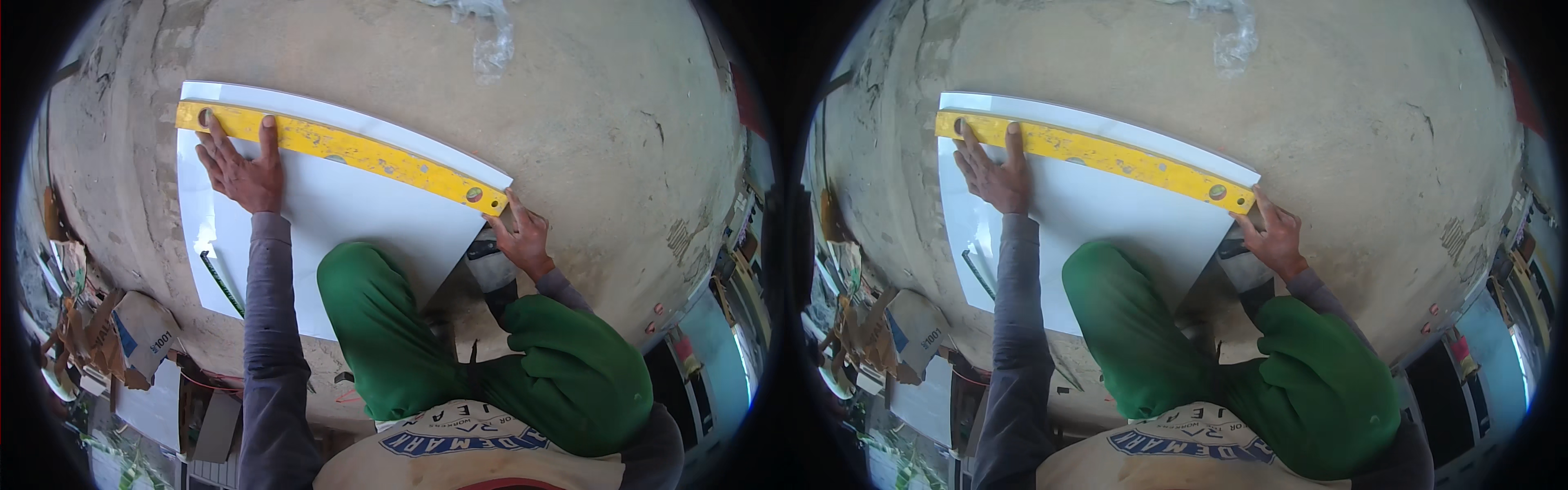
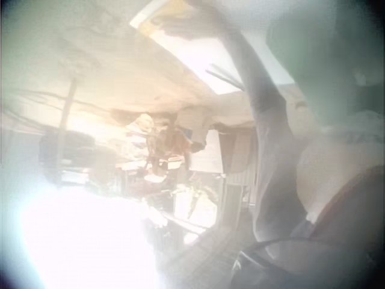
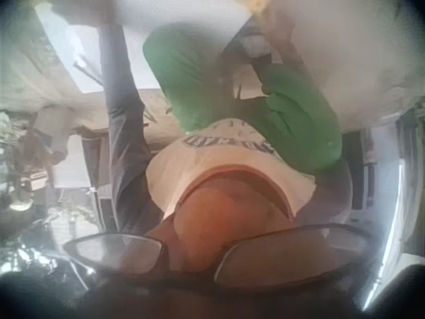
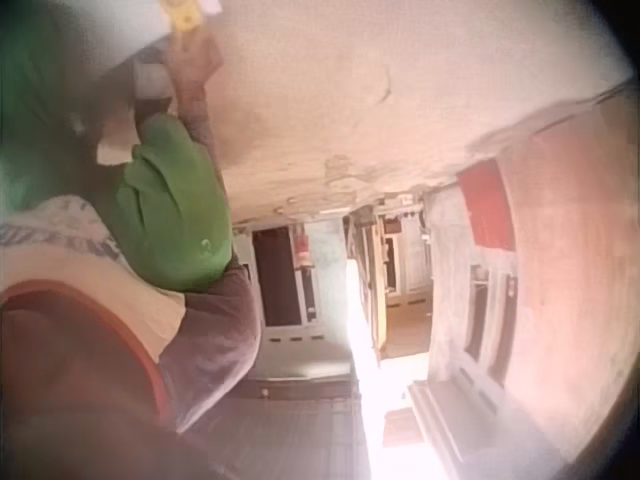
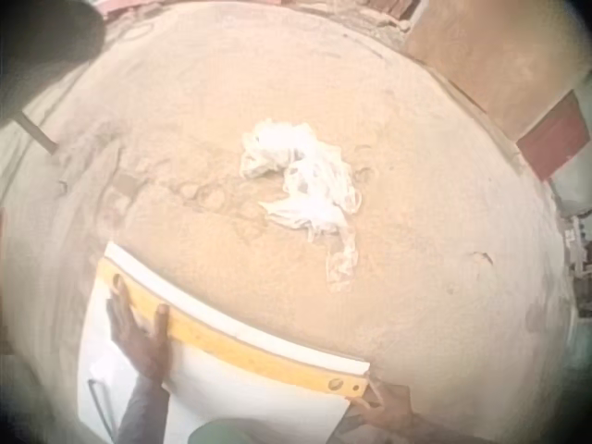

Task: The person measures a large white tile on the ground by hand. They remove a plastic film from the tile, then use a measuring tape and a level to check the dimensions and orientation of the tile.

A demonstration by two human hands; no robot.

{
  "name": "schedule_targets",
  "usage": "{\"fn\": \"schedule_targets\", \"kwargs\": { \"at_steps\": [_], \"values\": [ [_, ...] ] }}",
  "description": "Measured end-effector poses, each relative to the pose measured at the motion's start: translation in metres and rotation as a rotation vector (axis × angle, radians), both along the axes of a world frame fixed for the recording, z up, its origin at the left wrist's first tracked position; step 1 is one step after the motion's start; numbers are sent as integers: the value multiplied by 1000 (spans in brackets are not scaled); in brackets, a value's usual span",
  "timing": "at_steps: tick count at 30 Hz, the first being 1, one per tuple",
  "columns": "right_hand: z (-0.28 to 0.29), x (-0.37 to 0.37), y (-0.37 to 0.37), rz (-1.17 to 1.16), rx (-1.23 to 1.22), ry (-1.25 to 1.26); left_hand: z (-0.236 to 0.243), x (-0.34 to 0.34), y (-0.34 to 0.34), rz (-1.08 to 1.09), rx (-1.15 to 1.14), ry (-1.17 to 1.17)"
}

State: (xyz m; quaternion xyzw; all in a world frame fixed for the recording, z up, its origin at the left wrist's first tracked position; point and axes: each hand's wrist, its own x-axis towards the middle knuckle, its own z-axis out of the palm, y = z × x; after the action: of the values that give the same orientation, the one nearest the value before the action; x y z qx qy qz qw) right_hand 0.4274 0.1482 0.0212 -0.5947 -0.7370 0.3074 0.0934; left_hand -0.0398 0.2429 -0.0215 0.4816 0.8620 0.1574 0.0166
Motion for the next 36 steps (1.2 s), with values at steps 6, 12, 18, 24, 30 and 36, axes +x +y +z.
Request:
{"fn": "schedule_targets", "kwargs": {
  "at_steps": [6, 12, 18, 24, 30, 36],
  "values": [
    [-1, -2, -5, 6, 30, 44, 6, 0, 2, 62, -84, -50],
    [-4, -1, -6, 7, 28, 26, 10, -1, -1, 73, -70, -31],
    [-2, 2, -7, -9, 17, -6, 16, 3, 0, 72, -106, -48],
    [-8, -1, -8, -13, 44, 10, 11, 0, -1, 80, -106, -48],
    [-2, 0, -5, 3, 46, -9, 15, 0, 1, 61, -81, -83],
    [-4, -1, -4, 1, 84, 17, 10, 2, 1, 46, -37, -134]
  ]
}}
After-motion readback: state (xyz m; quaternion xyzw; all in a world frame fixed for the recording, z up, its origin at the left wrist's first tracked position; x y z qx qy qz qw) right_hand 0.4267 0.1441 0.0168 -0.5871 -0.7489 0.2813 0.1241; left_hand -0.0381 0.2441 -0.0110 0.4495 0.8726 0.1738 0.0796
